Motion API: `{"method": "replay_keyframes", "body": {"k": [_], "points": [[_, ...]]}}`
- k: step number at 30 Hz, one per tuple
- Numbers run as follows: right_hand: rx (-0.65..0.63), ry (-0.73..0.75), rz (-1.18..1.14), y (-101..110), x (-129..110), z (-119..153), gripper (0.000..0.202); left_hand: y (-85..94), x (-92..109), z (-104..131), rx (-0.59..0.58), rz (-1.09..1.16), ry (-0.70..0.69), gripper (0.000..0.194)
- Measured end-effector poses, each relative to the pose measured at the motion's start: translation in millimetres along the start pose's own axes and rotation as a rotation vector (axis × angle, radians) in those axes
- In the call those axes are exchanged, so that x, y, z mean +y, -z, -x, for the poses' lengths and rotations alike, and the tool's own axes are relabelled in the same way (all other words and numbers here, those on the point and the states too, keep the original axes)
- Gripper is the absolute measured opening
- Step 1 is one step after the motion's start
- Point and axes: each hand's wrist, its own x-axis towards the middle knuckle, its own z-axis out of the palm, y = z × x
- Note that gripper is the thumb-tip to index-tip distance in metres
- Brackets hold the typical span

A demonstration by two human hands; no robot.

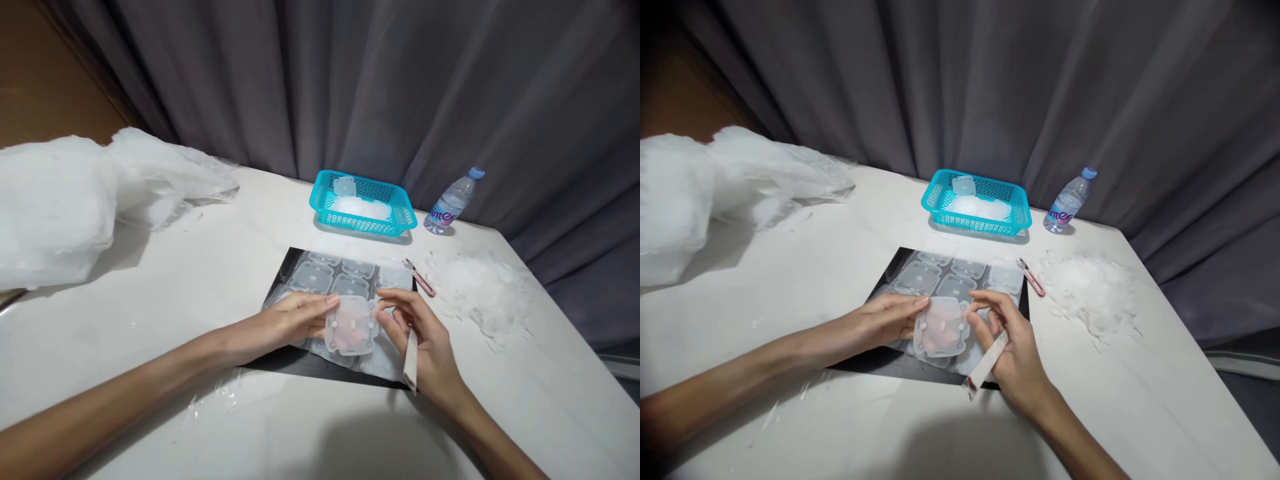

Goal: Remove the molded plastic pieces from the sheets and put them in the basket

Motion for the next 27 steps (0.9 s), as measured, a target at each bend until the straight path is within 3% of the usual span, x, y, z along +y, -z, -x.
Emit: {"method": "replay_keyframes", "body": {"k": [14,27], "points": [[-0.073,-0.091,-0.039,0.7,-3.2,-1.8,0.024,-3.0,-0.1,-1.5,0.026,0.110,0.001,0.036],[-0.080,-0.102,-0.039,1.8,-4.6,-2.8,0.028,-1.8,-2.2,-2.5,0.030,0.055,0.001,0.041]]}}
